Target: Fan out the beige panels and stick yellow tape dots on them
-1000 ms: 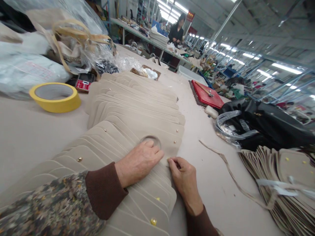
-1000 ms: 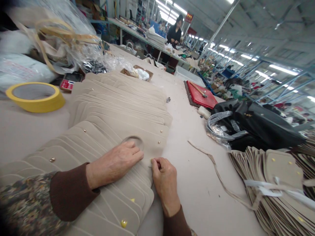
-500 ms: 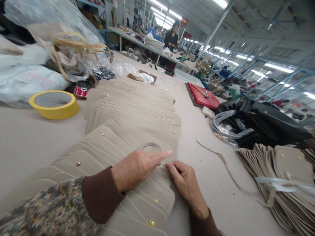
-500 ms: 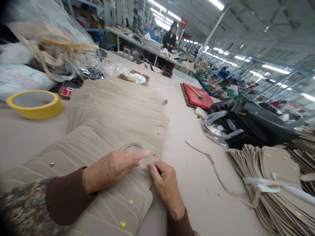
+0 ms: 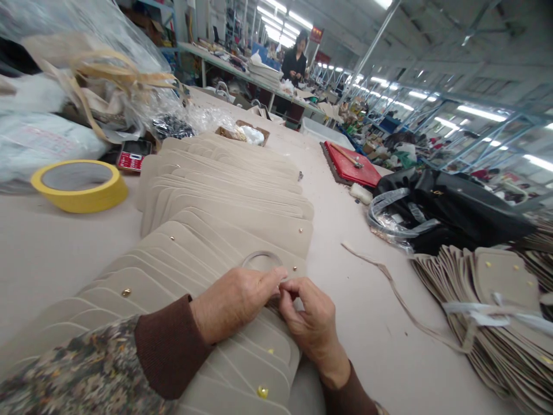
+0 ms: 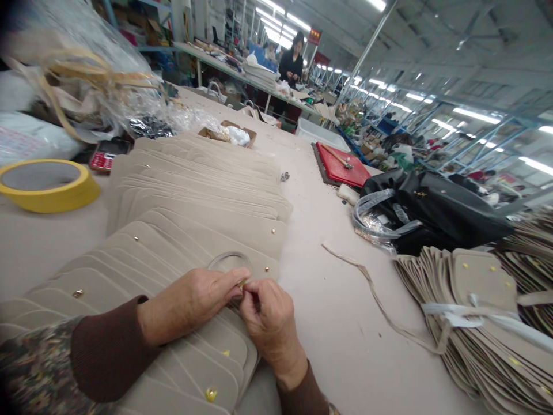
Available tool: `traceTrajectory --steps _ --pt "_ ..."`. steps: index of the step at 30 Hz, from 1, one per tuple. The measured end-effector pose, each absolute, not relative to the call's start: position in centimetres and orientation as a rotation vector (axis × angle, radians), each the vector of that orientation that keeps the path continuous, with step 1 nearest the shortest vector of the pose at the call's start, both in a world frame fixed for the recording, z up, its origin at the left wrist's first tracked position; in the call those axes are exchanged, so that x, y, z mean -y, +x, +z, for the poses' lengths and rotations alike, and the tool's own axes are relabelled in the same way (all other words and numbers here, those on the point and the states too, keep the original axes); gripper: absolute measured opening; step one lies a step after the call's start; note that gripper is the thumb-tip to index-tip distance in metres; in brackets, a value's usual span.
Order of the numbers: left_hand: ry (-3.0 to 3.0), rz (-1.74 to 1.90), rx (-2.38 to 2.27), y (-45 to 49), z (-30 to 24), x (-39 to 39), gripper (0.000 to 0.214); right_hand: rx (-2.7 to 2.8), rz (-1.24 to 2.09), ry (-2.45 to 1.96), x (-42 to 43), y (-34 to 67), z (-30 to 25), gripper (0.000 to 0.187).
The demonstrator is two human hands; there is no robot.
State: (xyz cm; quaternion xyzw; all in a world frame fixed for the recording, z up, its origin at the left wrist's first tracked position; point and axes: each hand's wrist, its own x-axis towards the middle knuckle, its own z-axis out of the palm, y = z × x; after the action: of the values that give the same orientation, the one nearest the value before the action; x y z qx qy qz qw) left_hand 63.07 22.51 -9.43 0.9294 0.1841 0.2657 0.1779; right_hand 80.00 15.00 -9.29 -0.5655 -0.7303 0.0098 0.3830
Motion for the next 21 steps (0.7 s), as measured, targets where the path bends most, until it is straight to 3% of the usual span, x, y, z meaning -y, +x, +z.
traceTrajectory --steps 5,9,12,15,21 --pt "2.618 0.688 -0.545 63.2 -8.8 -22.5 0.017 1.772 0.018 -1.486 -14.7 79.8 -9.4 0.014" --pt "2.676 0.805 -0.563 63.5 -8.6 -22.2 0.023 1.455 0.454 -1.605 -14.6 79.2 -9.3 0.01" --pt "2.717 0.934 -0.514 63.8 -8.6 -21.9 0.026 1.086 0.839 -1.63 -15.1 79.4 -9.4 0.018" --pt "2.723 0.989 -0.472 63.9 -8.6 -21.9 0.024 0.864 0.932 -1.612 -15.8 81.1 -9.8 0.027" --pt "2.886 0.427 -0.811 63.9 -8.2 -23.3 0.014 0.929 0.9 -1.678 -16.6 84.2 -10.7 0.036"
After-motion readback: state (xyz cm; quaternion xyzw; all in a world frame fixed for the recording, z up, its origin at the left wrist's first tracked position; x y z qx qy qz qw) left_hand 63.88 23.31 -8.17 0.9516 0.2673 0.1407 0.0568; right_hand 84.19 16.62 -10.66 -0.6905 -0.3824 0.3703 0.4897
